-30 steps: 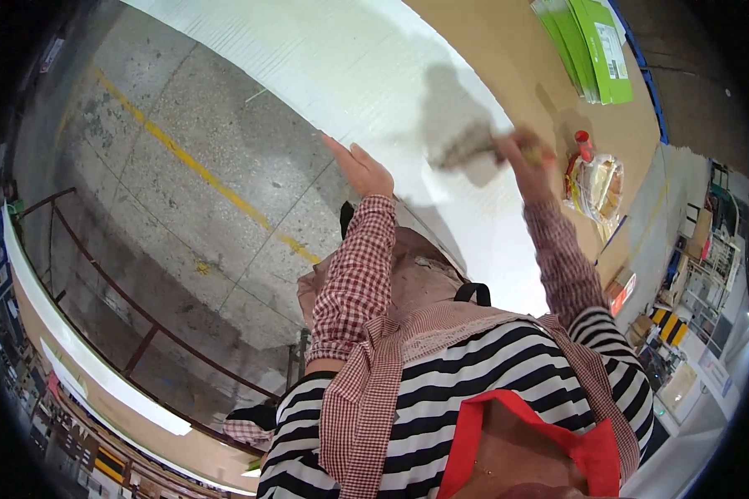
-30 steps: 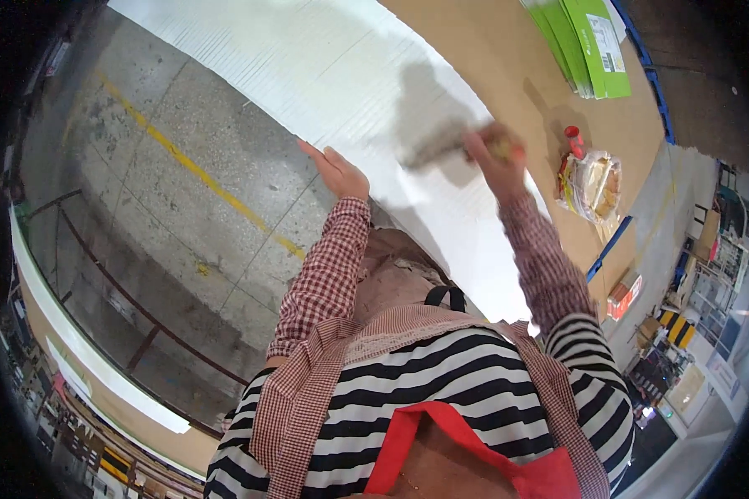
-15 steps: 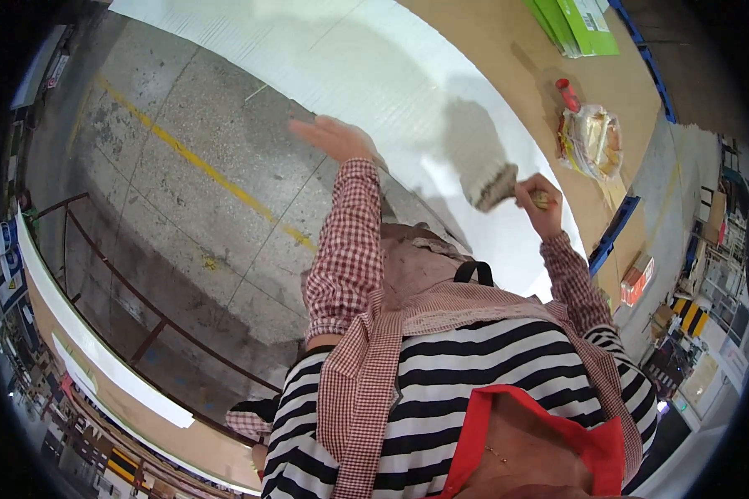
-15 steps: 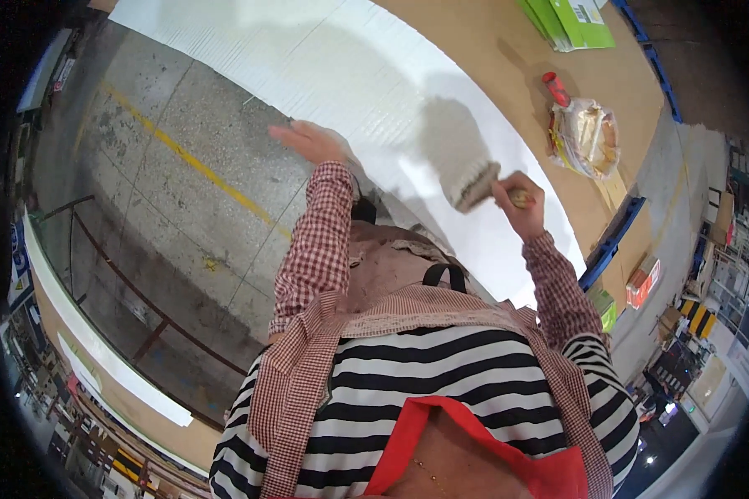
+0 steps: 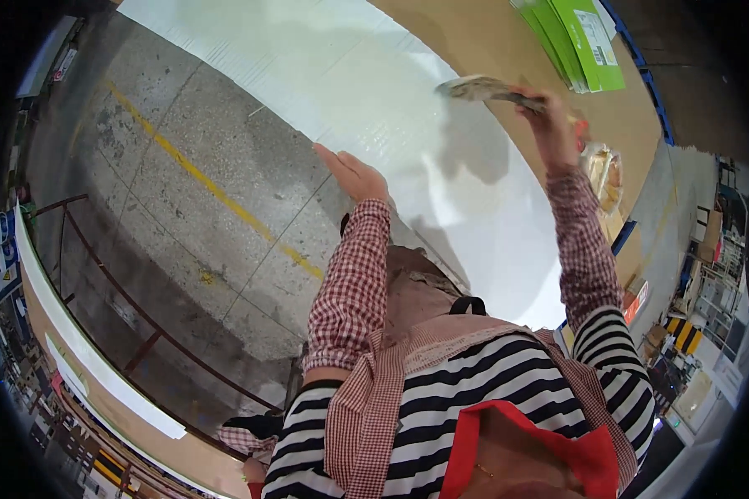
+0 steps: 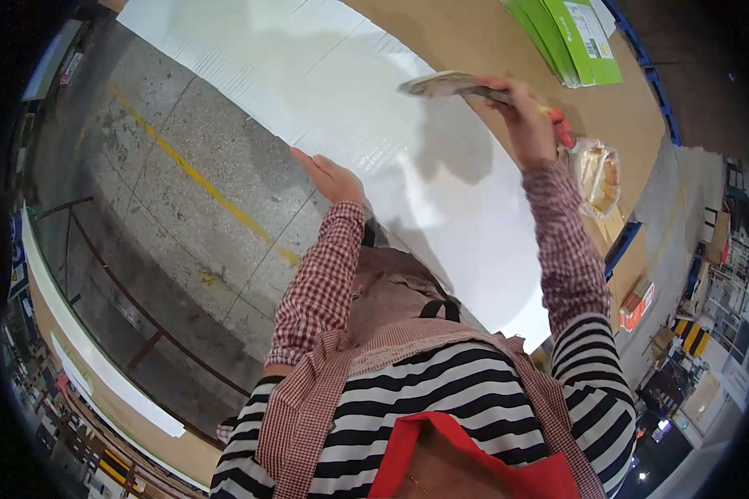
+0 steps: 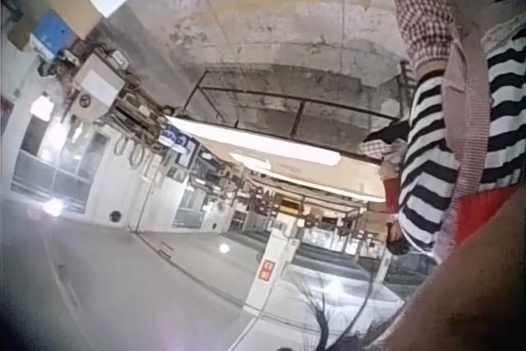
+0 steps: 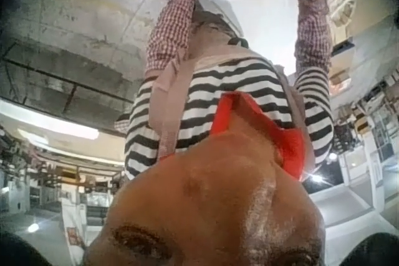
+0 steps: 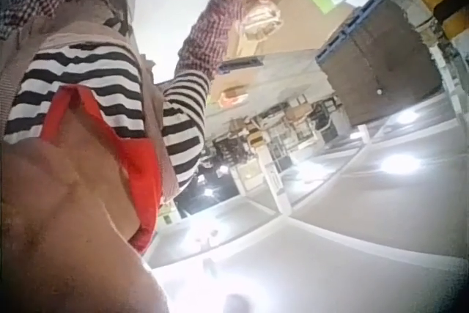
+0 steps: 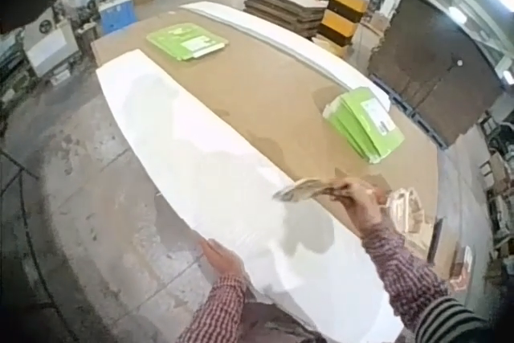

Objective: Applying glue to the edges of a long stack of paper using a brush.

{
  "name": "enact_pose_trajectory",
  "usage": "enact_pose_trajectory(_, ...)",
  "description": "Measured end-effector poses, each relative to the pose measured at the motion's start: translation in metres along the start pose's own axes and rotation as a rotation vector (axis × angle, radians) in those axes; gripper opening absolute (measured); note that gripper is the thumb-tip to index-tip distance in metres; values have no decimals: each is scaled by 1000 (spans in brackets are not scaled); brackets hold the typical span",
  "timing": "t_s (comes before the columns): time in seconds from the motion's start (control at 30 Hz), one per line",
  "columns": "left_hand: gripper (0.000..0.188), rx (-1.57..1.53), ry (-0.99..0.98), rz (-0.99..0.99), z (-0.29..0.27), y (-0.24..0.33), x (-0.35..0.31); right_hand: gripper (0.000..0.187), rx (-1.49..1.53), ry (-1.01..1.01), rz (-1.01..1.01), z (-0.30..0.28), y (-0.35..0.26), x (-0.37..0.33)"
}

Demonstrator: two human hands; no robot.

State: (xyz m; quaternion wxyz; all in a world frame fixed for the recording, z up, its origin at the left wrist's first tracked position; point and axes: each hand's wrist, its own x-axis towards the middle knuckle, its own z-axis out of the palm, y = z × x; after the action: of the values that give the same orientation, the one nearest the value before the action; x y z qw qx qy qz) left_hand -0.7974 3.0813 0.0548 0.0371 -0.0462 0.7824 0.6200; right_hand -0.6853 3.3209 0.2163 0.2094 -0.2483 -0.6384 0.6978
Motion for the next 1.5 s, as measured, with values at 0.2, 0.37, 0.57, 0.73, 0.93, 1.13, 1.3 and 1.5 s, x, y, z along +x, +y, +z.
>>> enact_pose_trajectory(0.2, 56, -40, -6, 9, 5, -7, 4, 10, -97, -100, -150, 76, 43, 76)
enact_pose_trajectory(0.37, 56, -33, -16, 7, 7, -2, 2, 14, -284, -118, -120, 73, 67, 95)
enact_pose_trajectory(0.57, 55, -29, 11, 42, 4, -11, 6, 15, -437, -50, 44, 23, 64, 31)
enact_pose_trajectory(0.73, 56, -28, -3, -3, 7, -3, 4, 14, -286, 3, -59, 54, 44, 52)
enact_pose_trajectory(0.93, 56, -40, -16, -41, 8, 0, 1, 14, -362, -17, -61, 52, 72, 68)
enact_pose_trajectory(1.13, 56, -28, -1, 17, 4, -3, 6, 9, -575, -70, -39, -10, 55, -23)
enact_pose_trajectory(1.3, 56, -14, -12, -12, 5, -1, 3, 9, -449, -39, -64, 28, 37, 10)
enact_pose_trajectory(1.5, 55, -10, -3, 1, 7, 1, 1, 9, -433, 5, 29, 1, 69, -6)
